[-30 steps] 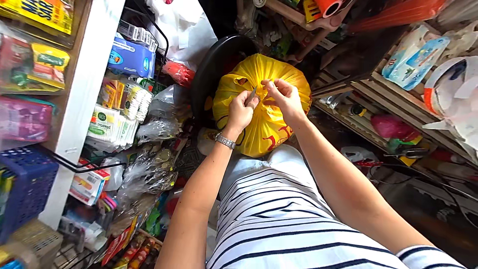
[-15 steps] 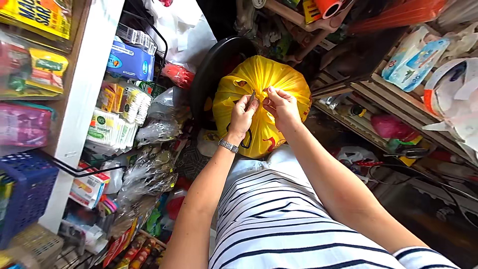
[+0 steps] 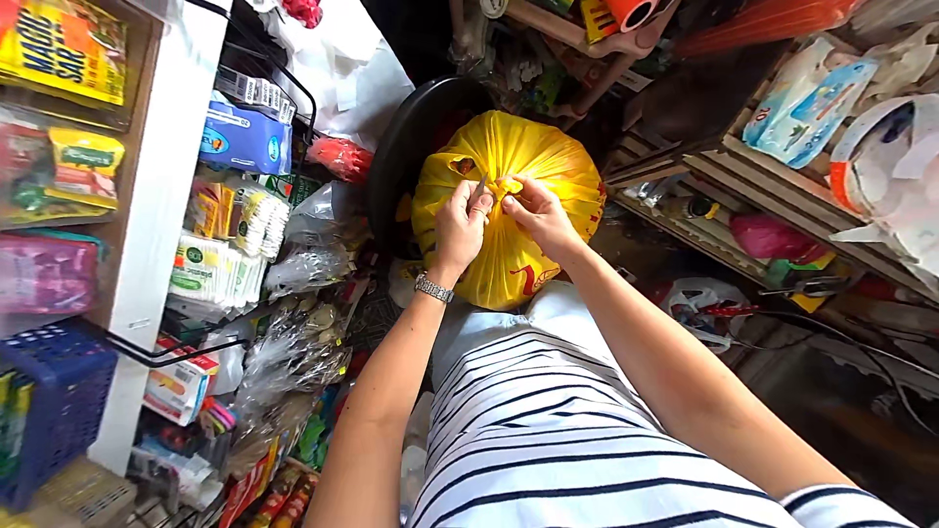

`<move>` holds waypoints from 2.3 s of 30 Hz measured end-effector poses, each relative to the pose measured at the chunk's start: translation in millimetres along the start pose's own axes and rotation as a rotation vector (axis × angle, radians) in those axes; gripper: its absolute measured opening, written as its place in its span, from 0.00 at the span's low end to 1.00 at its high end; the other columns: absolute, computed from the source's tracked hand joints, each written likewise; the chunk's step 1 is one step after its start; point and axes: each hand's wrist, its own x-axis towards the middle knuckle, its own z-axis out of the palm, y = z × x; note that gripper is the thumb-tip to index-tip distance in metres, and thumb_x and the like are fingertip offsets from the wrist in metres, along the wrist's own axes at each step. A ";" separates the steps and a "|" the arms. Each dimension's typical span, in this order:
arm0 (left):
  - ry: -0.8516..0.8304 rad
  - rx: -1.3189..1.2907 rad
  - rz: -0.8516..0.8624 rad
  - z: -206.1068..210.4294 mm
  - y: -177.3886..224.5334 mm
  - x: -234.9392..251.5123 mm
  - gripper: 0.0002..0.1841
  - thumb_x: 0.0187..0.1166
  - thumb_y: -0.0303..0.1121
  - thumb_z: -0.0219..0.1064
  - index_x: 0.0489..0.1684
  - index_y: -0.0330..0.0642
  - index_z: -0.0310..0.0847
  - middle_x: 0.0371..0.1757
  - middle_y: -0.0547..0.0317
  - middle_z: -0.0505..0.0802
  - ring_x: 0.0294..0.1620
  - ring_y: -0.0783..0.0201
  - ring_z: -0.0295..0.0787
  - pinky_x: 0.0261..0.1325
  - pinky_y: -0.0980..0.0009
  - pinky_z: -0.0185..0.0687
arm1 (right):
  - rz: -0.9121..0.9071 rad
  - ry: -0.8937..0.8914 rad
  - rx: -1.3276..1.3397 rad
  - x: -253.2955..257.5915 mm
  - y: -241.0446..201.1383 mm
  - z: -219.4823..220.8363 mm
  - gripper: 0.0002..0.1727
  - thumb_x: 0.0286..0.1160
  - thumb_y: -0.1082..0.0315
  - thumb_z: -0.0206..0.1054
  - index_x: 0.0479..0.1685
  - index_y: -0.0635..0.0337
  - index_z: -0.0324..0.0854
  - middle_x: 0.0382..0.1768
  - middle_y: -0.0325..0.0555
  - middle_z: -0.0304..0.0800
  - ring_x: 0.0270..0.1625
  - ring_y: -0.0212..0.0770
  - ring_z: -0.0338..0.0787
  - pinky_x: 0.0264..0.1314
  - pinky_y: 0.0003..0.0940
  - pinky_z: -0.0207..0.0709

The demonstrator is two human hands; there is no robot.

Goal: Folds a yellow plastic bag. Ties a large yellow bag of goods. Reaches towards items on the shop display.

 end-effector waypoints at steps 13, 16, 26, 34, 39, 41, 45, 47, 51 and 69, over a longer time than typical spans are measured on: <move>-0.208 -0.469 -0.726 -18.0 45.8 13.4 0.07 0.89 0.28 0.57 0.52 0.36 0.79 0.27 0.64 0.81 0.20 0.77 0.73 0.23 0.84 0.70 | -0.100 0.087 0.220 0.6 3.3 9.4 0.15 0.70 0.81 0.71 0.56 0.66 0.83 0.45 0.41 0.94 0.44 0.29 0.92 0.55 0.28 0.87; -0.229 -0.690 -0.944 -19.6 47.4 17.6 0.07 0.90 0.30 0.53 0.47 0.42 0.78 0.26 0.65 0.81 0.18 0.77 0.74 0.20 0.85 0.71 | -0.090 0.032 0.075 5.2 -3.2 -0.9 0.10 0.70 0.78 0.72 0.48 0.64 0.83 0.36 0.37 0.93 0.38 0.27 0.92 0.49 0.27 0.88; -0.004 -0.106 -0.240 -1.9 31.2 -4.3 0.05 0.85 0.26 0.63 0.47 0.33 0.82 0.32 0.56 0.87 0.25 0.69 0.83 0.32 0.74 0.83 | 0.011 0.071 0.247 8.5 -9.3 1.2 0.09 0.86 0.68 0.62 0.42 0.61 0.86 0.36 0.37 0.93 0.41 0.29 0.91 0.54 0.30 0.87; 0.183 0.641 0.604 5.9 9.9 -7.8 0.07 0.82 0.28 0.66 0.38 0.38 0.90 0.34 0.51 0.90 0.31 0.57 0.89 0.31 0.65 0.82 | 0.411 0.106 0.545 8.3 -22.1 -4.8 0.16 0.91 0.66 0.52 0.39 0.59 0.84 0.33 0.39 0.91 0.28 0.25 0.86 0.36 0.18 0.81; 0.058 0.817 0.903 -6.6 7.4 -1.5 0.07 0.77 0.19 0.64 0.42 0.34 0.88 0.35 0.45 0.90 0.33 0.50 0.89 0.34 0.61 0.82 | 0.440 0.126 0.560 6.8 -17.5 -3.5 0.13 0.90 0.66 0.53 0.41 0.57 0.83 0.37 0.38 0.91 0.29 0.25 0.86 0.36 0.18 0.82; -0.031 0.651 0.594 -7.8 15.9 -2.8 0.07 0.82 0.23 0.63 0.43 0.35 0.89 0.37 0.48 0.91 0.33 0.55 0.90 0.34 0.62 0.83 | 0.428 0.143 0.556 5.2 -16.4 -1.7 0.13 0.91 0.63 0.52 0.45 0.56 0.82 0.38 0.38 0.91 0.30 0.25 0.87 0.38 0.18 0.83; -0.259 -0.316 -0.634 -14.7 47.9 5.3 0.08 0.90 0.31 0.57 0.53 0.36 0.78 0.29 0.62 0.84 0.21 0.75 0.77 0.25 0.82 0.76 | 0.229 0.181 0.481 -2.1 -0.9 6.1 0.14 0.91 0.64 0.52 0.46 0.57 0.84 0.38 0.37 0.93 0.40 0.27 0.90 0.49 0.23 0.83; -0.243 -0.627 -0.923 -19.0 54.3 12.1 0.07 0.90 0.31 0.56 0.51 0.39 0.77 0.27 0.64 0.81 0.16 0.77 0.74 0.20 0.83 0.74 | 0.090 0.179 0.413 -1.0 11.1 8.6 0.12 0.89 0.67 0.55 0.45 0.57 0.85 0.38 0.38 0.93 0.42 0.30 0.91 0.52 0.28 0.85; -0.234 -0.703 -0.983 -25.1 57.2 18.8 0.07 0.90 0.30 0.55 0.46 0.39 0.77 0.25 0.64 0.81 0.15 0.77 0.74 0.18 0.85 0.73 | 0.013 0.168 0.262 4.2 8.7 11.1 0.11 0.89 0.67 0.57 0.44 0.58 0.86 0.36 0.36 0.92 0.42 0.29 0.91 0.53 0.30 0.85; 0.191 0.197 -0.129 20.5 27.7 -22.6 0.13 0.76 0.38 0.76 0.49 0.39 0.89 0.45 0.53 0.94 0.46 0.60 0.91 0.54 0.60 0.86 | -0.031 0.189 0.261 -21.0 4.9 11.7 0.10 0.81 0.81 0.58 0.53 0.60 0.79 0.49 0.41 0.88 0.52 0.36 0.91 0.65 0.39 0.85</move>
